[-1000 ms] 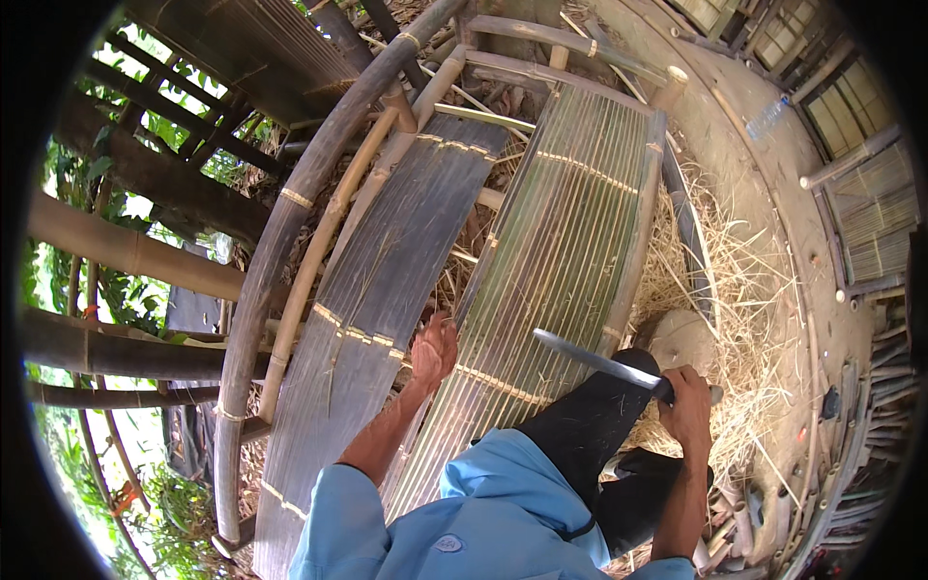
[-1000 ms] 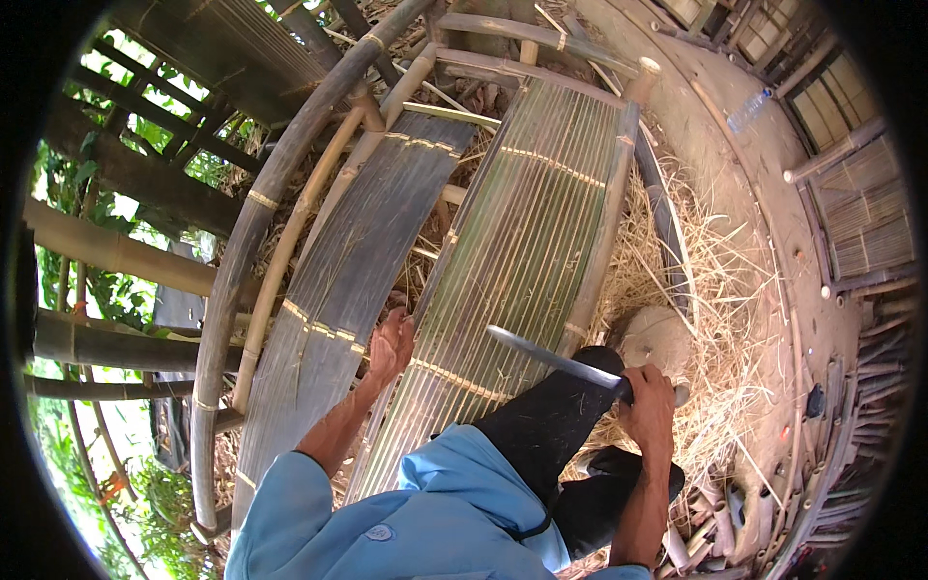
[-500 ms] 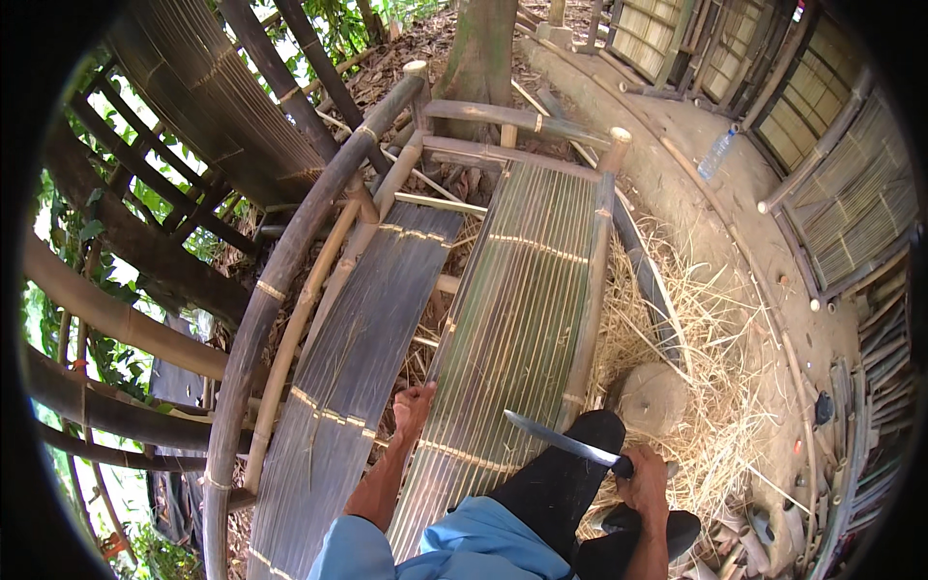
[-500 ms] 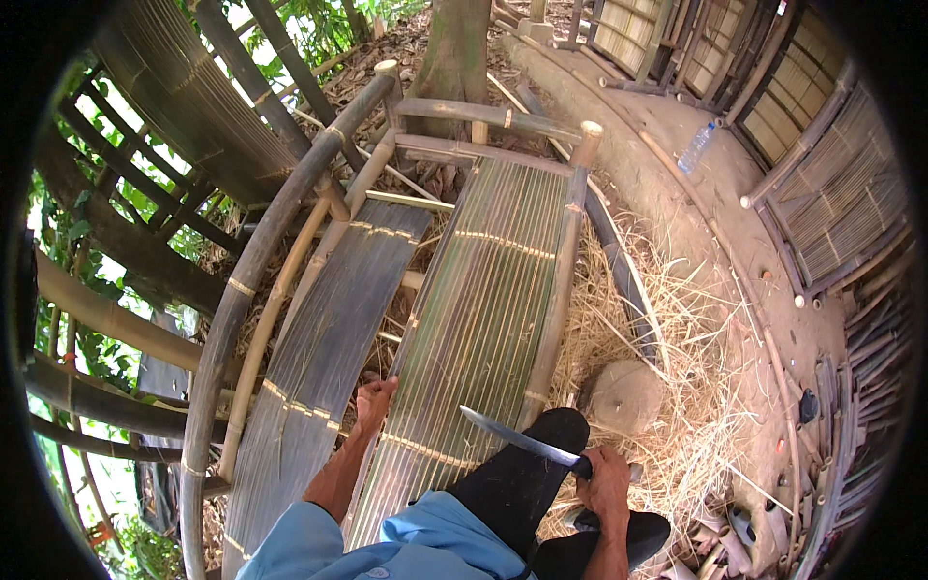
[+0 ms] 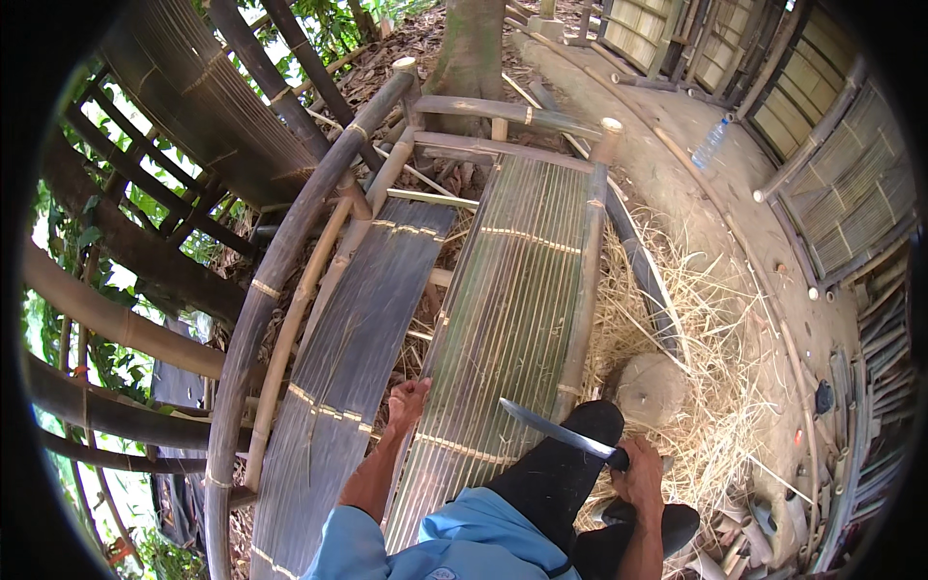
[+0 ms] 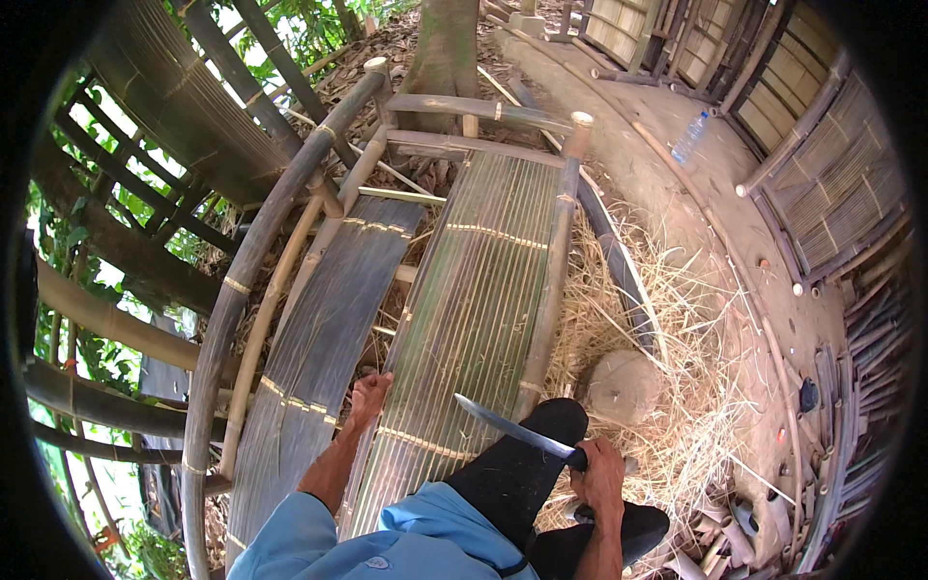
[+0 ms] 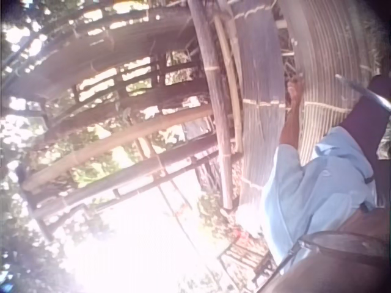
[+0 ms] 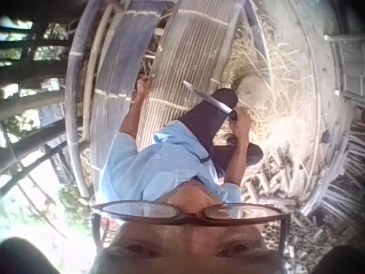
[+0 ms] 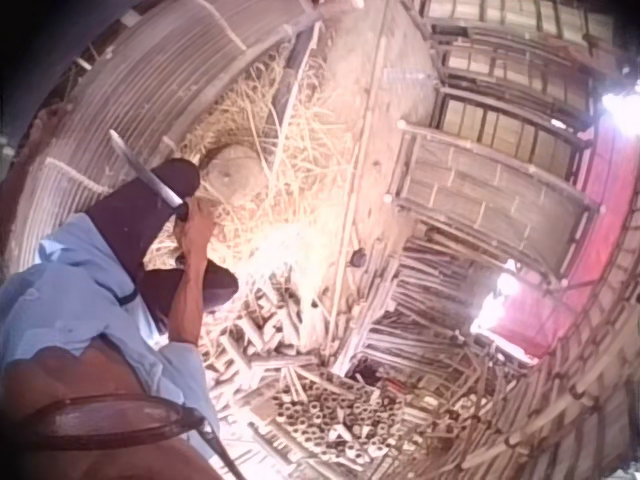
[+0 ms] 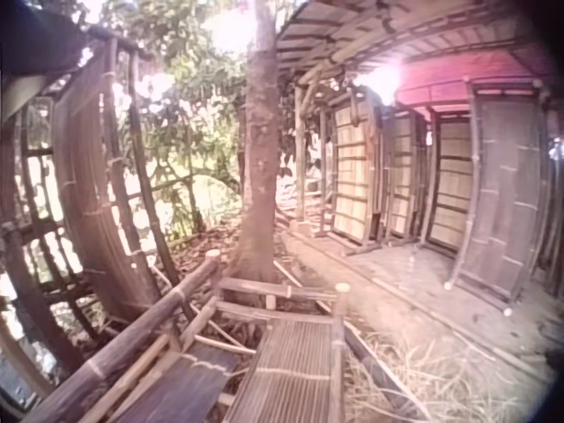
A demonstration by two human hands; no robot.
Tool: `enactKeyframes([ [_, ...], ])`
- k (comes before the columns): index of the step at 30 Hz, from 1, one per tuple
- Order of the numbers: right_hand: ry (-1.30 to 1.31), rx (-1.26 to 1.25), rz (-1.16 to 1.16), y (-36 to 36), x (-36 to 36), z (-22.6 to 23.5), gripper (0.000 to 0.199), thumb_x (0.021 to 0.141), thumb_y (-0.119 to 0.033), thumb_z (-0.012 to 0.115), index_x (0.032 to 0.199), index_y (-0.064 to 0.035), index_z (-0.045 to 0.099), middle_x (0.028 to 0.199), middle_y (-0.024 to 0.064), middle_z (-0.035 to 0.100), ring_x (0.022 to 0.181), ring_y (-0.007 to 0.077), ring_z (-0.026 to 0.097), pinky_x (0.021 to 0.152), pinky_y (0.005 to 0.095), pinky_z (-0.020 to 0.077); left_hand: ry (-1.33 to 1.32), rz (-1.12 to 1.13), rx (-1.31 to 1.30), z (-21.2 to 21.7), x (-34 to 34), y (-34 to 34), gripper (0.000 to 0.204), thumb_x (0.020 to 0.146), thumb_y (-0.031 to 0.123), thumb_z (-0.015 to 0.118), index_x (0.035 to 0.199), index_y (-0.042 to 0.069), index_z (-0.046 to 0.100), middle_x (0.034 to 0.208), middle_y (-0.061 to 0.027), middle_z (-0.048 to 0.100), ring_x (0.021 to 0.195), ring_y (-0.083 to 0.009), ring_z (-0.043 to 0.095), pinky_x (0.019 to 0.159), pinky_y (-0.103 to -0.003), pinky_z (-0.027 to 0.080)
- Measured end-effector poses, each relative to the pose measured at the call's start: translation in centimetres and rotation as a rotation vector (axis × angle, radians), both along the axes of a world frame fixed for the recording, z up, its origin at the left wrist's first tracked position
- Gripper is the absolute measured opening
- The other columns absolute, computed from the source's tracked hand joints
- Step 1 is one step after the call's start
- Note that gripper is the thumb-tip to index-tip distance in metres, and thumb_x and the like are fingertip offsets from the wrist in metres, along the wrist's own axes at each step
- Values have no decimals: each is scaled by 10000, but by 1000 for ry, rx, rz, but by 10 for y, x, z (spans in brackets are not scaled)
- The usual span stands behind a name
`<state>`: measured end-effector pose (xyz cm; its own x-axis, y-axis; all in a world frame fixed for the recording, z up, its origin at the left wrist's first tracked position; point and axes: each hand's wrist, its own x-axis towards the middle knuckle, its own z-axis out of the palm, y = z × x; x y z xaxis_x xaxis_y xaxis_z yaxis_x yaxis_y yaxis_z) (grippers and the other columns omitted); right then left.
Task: The person scrapes a thin strip of bamboo with a knife, repeatedly pulling the blade along the length of the material to smooth it while sitting in a workshop area.
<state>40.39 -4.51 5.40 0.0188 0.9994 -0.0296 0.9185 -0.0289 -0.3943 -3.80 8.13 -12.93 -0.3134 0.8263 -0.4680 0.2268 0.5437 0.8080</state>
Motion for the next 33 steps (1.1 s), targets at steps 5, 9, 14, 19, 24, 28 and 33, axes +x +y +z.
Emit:
enactKeyframes([
  [5, 12, -24, -52, -9, 3, -7, 413, 596, -27, 794, 987, -90, 677, 924, 142, 628, 868, 389, 622, 755, 463, 486, -25, 41, 262, 2, 11, -10, 375, 963, 293, 707, 706, 30, 633, 631, 34, 549, 644, -60, 446, 597, -292, 385],
  [9, 27, -44, 7, -3, -2, -9, 385, 612, -26, 791, 976, -86, 680, 922, 153, 634, 872, 389, 628, 760, 462, 486, -90, 76, 417, -2, 8, -20, 320, 1008, 195, 654, 721, 58, 613, 663, 50, 565, 642, -63, 422, 592, -298, 362],
  [14, 140, 55, -22, -10, -1, -20, 390, 604, 28, 791, 959, -70, 665, 876, 145, 636, 829, 360, 637, 749, 430, 502, 759, -296, 631, 37, 6, -47, 171, 919, 212, 691, 937, 47, 653, 845, -185, 612, 749, -347, 595, 664, -456, 490],
  [19, 357, -29, -290, -19, -8, -3, 445, 681, 24, 792, 1091, -30, 629, 899, 124, 610, 808, 264, 609, 774, 359, 498, 912, -295, 567, 82, -11, -60, 222, 849, 219, 719, 911, 47, 592, 918, -169, 611, 868, -366, 627, 712, -494, 525],
  [24, 388, 64, -273, -23, 2, -14, 443, 683, 0, 776, 1104, -13, 638, 876, 118, 616, 807, 250, 619, 780, 371, 507, 1165, -451, 214, 61, -69, -90, 312, 828, 158, 668, 1086, 62, 520, 874, -150, 631, 803, -373, 688, 631, -507, 550],
  [28, 407, 128, -288, -33, 7, -16, 431, 685, -16, 770, 1098, -24, 648, 885, 124, 623, 801, 268, 626, 776, 377, 509, 1094, -444, 163, 61, -64, -95, 483, 749, 116, 636, 1186, 46, 443, 795, -208, 677, 698, -427, 690, 636, -552, 536],
  [33, 391, 133, -294, -54, 10, -12, 432, 680, -19, 775, 1094, -28, 652, 896, 138, 628, 816, 283, 643, 774, 382, 513, 1039, -359, 167, 75, -62, -94, 388, 730, 99, 633, 1095, 46, 513, 782, -231, 685, 703, -473, 675, 671, -575, 520],
])
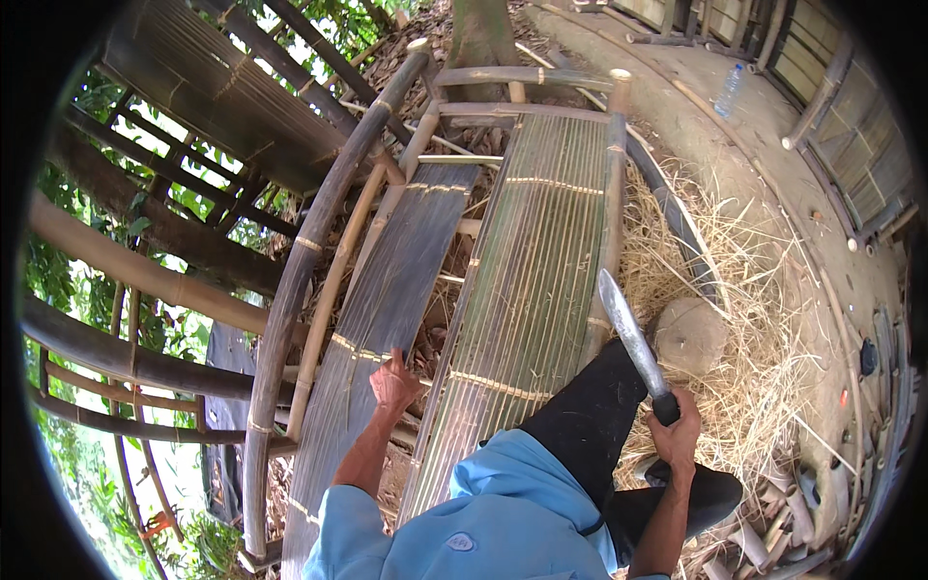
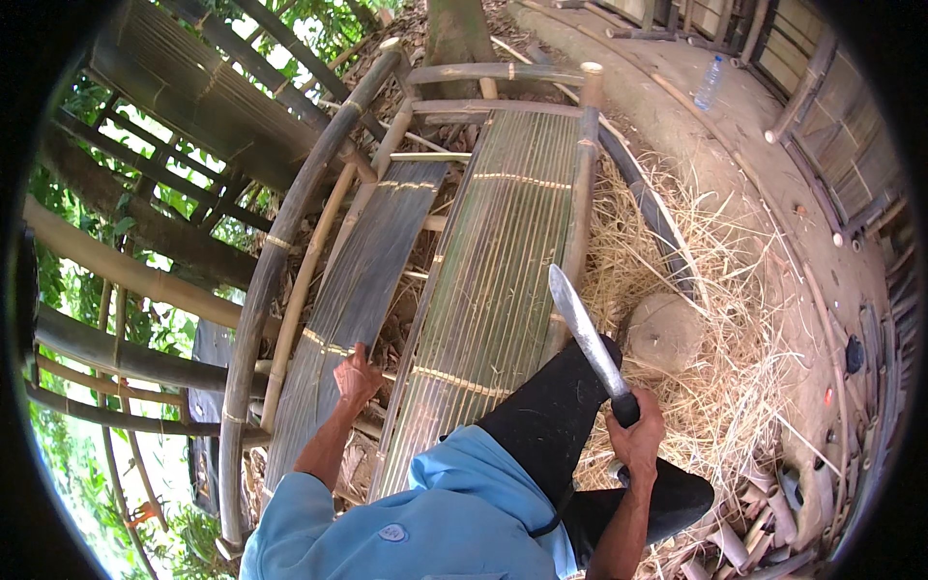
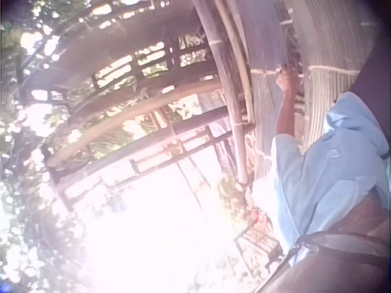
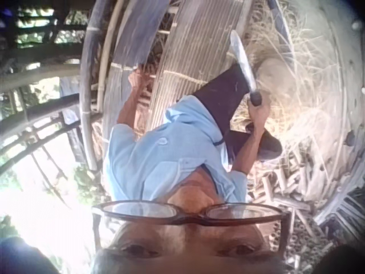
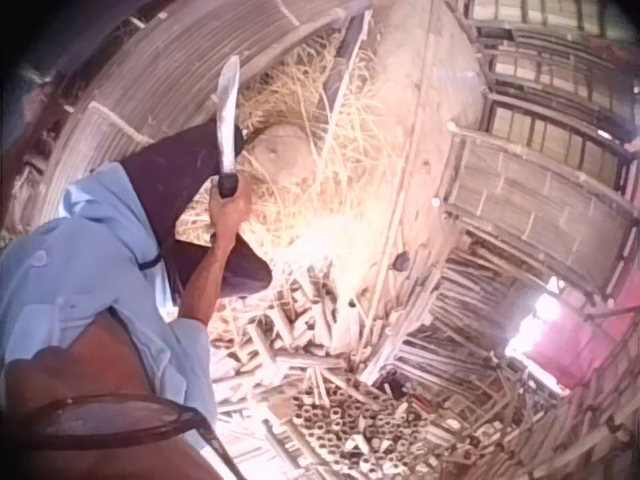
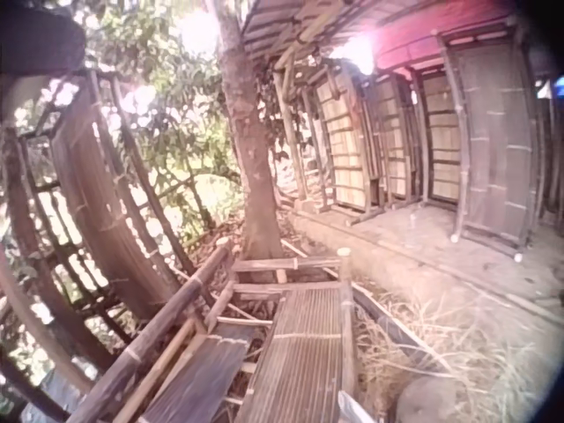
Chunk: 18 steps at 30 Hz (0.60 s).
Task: The person scrapes a thin strip of bamboo with a knife, repeatedly pulling the blade along the length of the material to smooth it while sitting in a workshop area.
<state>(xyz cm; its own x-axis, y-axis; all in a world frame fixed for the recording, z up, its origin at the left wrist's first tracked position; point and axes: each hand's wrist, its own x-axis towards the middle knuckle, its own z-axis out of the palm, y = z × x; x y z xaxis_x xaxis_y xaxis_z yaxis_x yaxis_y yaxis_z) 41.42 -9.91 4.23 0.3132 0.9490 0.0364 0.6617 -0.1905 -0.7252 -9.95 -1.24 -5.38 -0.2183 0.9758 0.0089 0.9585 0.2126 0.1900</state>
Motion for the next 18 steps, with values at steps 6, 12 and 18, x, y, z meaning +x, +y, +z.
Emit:
enactKeyframes([
  [6, 10, 71, -74, -35, 14, -9, 426, 687, -29, 772, 1098, -40, 659, 919, 141, 642, 842, 307, 659, 783, 397, 522, -221, -307, 465, 82, 14, 14, 156, 895, 112, 603, 1021, 21, 614, 691, -215, 639, 593, -334, 657, 555, -463, 500],
  [12, 99, -14, -126, -53, 23, -16, 448, 729, -78, 777, 1161, -41, 661, 950, 180, 700, 884, 313, 704, 810, 408, 548, -697, -312, 34, 252, 88, 103, 493, 1023, 389, 562, 707, 14, 613, 521, -56, 583, 379, -126, 531, 380, -287, 401],
  [18, 110, 170, -157, -61, 30, -4, 461, 743, -99, 805, 1171, -36, 645, 901, 174, 711, 829, 293, 717, 769, 386, 563, -687, -512, 219, 442, 255, 197, 457, 997, 362, 564, 666, 52, 620, 452, -29, 510, 359, -106, 481, 318, -281, 344],
])
